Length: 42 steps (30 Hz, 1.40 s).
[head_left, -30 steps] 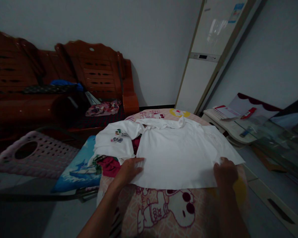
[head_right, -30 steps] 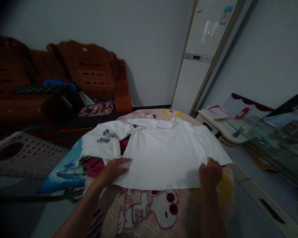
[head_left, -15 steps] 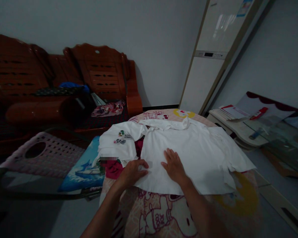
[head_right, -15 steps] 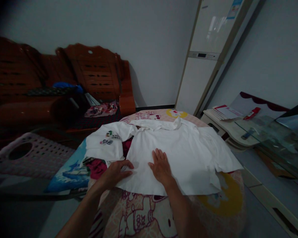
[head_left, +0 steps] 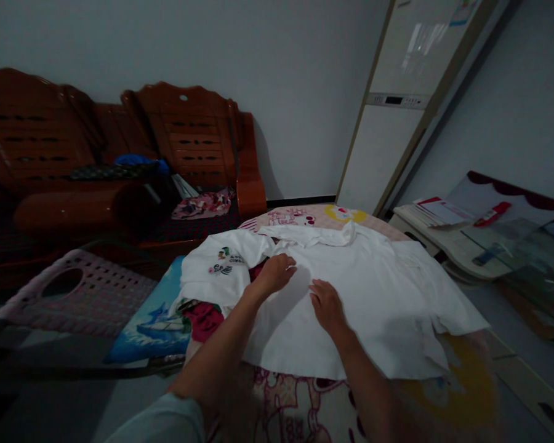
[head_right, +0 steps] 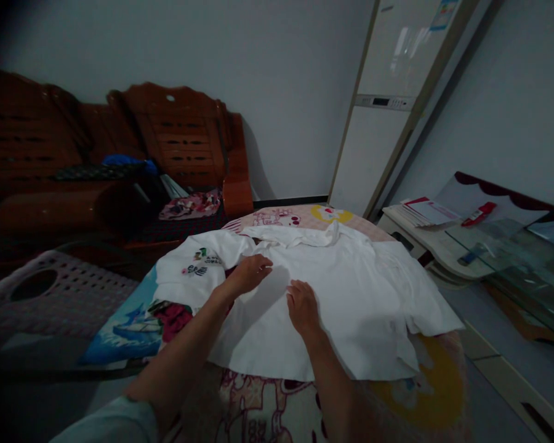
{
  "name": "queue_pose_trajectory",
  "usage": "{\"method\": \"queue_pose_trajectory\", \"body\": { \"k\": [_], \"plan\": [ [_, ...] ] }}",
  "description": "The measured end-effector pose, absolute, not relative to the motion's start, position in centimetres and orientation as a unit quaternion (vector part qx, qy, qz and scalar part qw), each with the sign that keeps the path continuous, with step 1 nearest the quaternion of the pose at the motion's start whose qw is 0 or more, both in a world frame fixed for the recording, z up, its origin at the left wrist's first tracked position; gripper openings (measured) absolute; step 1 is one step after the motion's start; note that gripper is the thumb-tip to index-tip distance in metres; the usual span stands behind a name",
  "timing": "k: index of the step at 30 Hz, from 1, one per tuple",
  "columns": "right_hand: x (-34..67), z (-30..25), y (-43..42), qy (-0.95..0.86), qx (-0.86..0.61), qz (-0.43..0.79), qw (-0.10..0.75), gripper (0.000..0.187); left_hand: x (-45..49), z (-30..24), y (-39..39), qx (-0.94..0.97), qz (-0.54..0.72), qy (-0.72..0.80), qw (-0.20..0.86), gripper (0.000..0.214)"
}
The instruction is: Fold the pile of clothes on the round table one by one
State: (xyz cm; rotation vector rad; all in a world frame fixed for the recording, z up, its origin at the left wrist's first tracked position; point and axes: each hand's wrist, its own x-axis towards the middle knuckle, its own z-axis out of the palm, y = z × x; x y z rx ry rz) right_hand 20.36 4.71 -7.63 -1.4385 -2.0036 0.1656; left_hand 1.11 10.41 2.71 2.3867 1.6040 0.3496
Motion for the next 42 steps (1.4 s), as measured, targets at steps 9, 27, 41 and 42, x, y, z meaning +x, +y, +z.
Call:
{"method": "queue_pose_trajectory", "body": {
  "k": [9, 27, 41, 42],
  "plan": [
    [20.3, -8.3, 4.4, -0.762, -0.537, 0.040, 0.359, 0.032, 7.9, -1.2, 20.6, 0.828, 0.056, 0.552, 0.087, 0.029],
    [20.5, -8.6, 4.6, -0.761, -0.528, 0.049, 0.375, 0.031, -2.1, -2.2, 10.0, 0.723, 0.186, 0.652, 0.133, 0.055],
    [20.8, -8.8, 4.7, -0.758, -0.526, 0.058, 0.381, 0.029, -2.9, -1.7, 2.8, 0.710, 0.147, 0.675, 0.137, 0.065],
    [20.8, -8.8, 4.7, -0.758, -0.525, 0.060, 0.382, 0.029, -2.9, -1.7, 2.8, 0.712, 0.151, 0.670, 0.146, 0.065]
  ]
}}
